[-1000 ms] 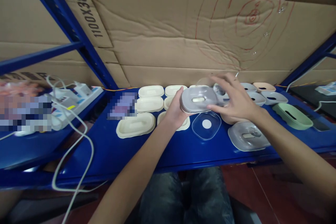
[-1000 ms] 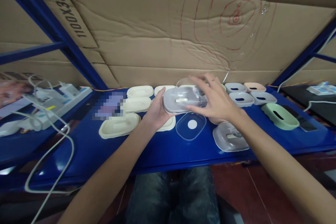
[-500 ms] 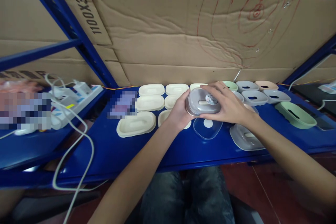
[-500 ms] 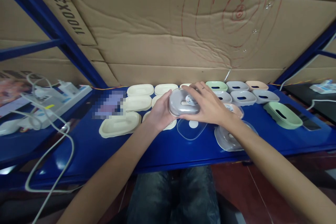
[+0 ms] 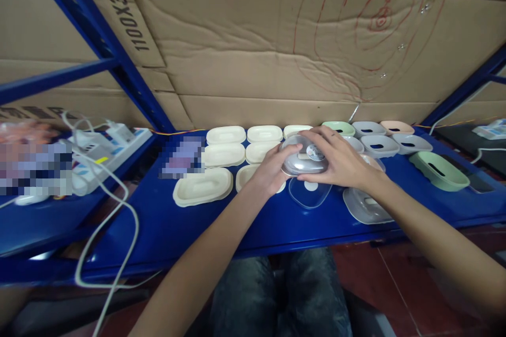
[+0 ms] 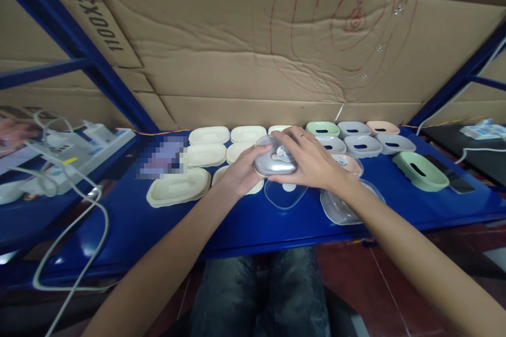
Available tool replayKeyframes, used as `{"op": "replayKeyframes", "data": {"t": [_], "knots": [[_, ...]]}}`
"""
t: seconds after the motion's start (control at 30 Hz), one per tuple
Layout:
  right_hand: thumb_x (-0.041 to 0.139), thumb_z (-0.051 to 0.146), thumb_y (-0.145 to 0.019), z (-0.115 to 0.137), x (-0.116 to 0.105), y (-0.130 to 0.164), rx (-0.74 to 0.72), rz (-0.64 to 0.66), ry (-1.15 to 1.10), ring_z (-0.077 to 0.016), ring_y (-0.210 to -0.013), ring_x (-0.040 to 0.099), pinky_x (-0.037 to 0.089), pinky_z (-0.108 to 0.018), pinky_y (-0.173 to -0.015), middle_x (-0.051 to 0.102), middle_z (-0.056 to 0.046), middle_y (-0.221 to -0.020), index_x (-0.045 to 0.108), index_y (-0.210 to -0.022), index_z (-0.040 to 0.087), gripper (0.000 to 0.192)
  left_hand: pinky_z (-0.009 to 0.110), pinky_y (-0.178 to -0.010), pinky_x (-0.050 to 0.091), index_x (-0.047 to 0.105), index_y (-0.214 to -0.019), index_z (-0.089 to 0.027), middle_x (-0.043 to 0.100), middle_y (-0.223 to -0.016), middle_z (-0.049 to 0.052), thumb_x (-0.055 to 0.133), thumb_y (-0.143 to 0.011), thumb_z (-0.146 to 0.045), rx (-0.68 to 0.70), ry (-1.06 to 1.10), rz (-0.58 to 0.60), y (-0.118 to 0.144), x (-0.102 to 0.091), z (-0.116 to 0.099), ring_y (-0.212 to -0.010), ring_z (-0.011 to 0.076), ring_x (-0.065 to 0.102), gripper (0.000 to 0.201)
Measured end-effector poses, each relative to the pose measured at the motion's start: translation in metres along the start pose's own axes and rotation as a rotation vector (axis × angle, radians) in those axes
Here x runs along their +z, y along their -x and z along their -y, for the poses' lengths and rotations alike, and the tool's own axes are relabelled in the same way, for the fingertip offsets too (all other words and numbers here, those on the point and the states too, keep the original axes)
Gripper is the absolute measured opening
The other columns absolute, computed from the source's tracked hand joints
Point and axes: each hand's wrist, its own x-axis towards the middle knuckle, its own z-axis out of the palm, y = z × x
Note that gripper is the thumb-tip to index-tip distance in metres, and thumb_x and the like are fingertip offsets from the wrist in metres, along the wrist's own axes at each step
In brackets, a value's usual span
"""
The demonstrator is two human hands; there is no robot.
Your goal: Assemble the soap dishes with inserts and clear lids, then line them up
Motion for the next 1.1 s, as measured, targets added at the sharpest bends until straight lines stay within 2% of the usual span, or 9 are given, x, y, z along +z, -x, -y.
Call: {"op": "replayKeyframes", "data": {"t": [0.17,0.33,0.5,0.57,0.67,0.8,0.93,1.03,1.1], "knots": [[0.076,0.081,-0.087,0.001,0.003,0.001,0.002,0.007,0.077,-0.0464,-0.145,0.058,0.05,-0.069,-0.12,0.06,-0.022,-0.158,0.041,-0.169,0.022,0.107,0.041,-0.102,0.06,0.08,-0.111,-0.018,0.083,-0.109,0.009,0.082,-0.088,-0.023,0.058,-0.036,-0.014,-0.003,-0.003,0.002,-0.113,0.0316,0.078,0.023],[0.078,0.076,-0.087,0.003,-0.002,0.009,-0.015,0.001,0.145,-0.0471,-0.143,0.061,0.052,-0.068,-0.12,0.063,-0.024,-0.154,0.044,-0.165,0.02,0.102,0.044,-0.104,0.06,0.08,-0.113,-0.016,0.083,-0.109,0.011,0.085,-0.088,-0.024,0.053,-0.035,0.021,0.001,-0.001,0.006,-0.111,0.0314,0.079,0.027],[0.077,0.08,-0.085,-0.005,-0.038,0.031,0.018,-0.064,0.131,-0.047,-0.131,0.068,0.06,-0.062,-0.108,0.066,-0.025,-0.145,0.049,-0.16,0.019,0.1,0.055,-0.112,0.059,0.08,-0.118,-0.017,0.083,-0.121,0.017,0.078,-0.101,-0.047,-0.014,-0.034,0.2,0.009,0.008,0.002,-0.127,0.0406,0.075,0.034],[0.074,0.083,-0.086,-0.022,-0.063,0.049,0.082,-0.107,0.154,-0.0452,-0.123,0.071,0.061,-0.061,-0.102,0.068,-0.023,-0.142,0.051,-0.159,0.022,0.098,0.059,-0.113,0.058,0.079,-0.116,-0.017,0.082,-0.125,0.022,0.077,-0.101,-0.054,-0.036,-0.054,0.177,0.012,0.01,-0.004,-0.126,0.0421,0.076,0.041],[0.075,0.091,-0.08,-0.068,-0.101,0.09,0.212,-0.145,0.217,-0.0429,-0.107,0.075,0.06,-0.059,-0.09,0.075,-0.021,-0.127,0.062,-0.151,0.028,0.096,0.061,-0.115,0.056,0.078,-0.116,-0.015,0.081,-0.126,0.026,0.076,-0.1,-0.058,-0.036,-0.083,0.098,0.013,0.011,-0.012,-0.121,0.0424,0.079,0.046],[0.091,0.092,-0.057,-0.141,-0.129,0.157,0.414,-0.123,0.274,-0.0399,-0.091,0.078,0.057,-0.054,-0.075,0.081,-0.023,-0.113,0.076,-0.132,0.029,0.098,0.06,-0.111,0.058,0.077,-0.111,-0.015,0.082,-0.12,0.025,0.068,-0.104,-0.061,-0.042,-0.128,0.055,0.011,0.01,-0.015,-0.113,0.0415,0.081,0.048],[0.096,0.085,-0.053,-0.177,-0.124,0.198,0.523,0.044,0.219,-0.0415,-0.095,0.08,0.06,-0.053,-0.078,0.082,-0.024,-0.116,0.078,-0.13,0.028,0.097,0.054,-0.102,0.062,0.077,-0.111,-0.015,0.083,-0.117,0.023,0.068,-0.104,-0.061,-0.039,-0.198,0.063,0.009,0.007,-0.013,-0.106,0.0385,0.081,0.047],[0.086,0.085,-0.067,-0.179,-0.108,0.204,0.54,0.189,0.205,-0.045,-0.113,0.078,0.062,-0.057,-0.095,0.079,-0.023,-0.13,0.071,-0.143,0.024,0.099,0.051,-0.097,0.063,0.076,-0.113,-0.015,0.084,-0.114,0.021,0.074,-0.1,-0.056,-0.036,-0.25,0.067,0.008,0.004,-0.011,-0.103,0.0363,0.082,0.043],[0.079,0.083,-0.074,-0.179,-0.097,0.201,0.52,0.289,0.197,-0.0472,-0.127,0.073,0.058,-0.06,-0.11,0.076,-0.022,-0.14,0.066,-0.15,0.021,0.099,0.049,-0.096,0.064,0.075,-0.115,-0.015,0.084,-0.114,0.019,0.077,-0.098,-0.053,-0.026,-0.278,0.076,0.007,0.002,-0.009,-0.103,0.0349,0.082,0.042]]}}
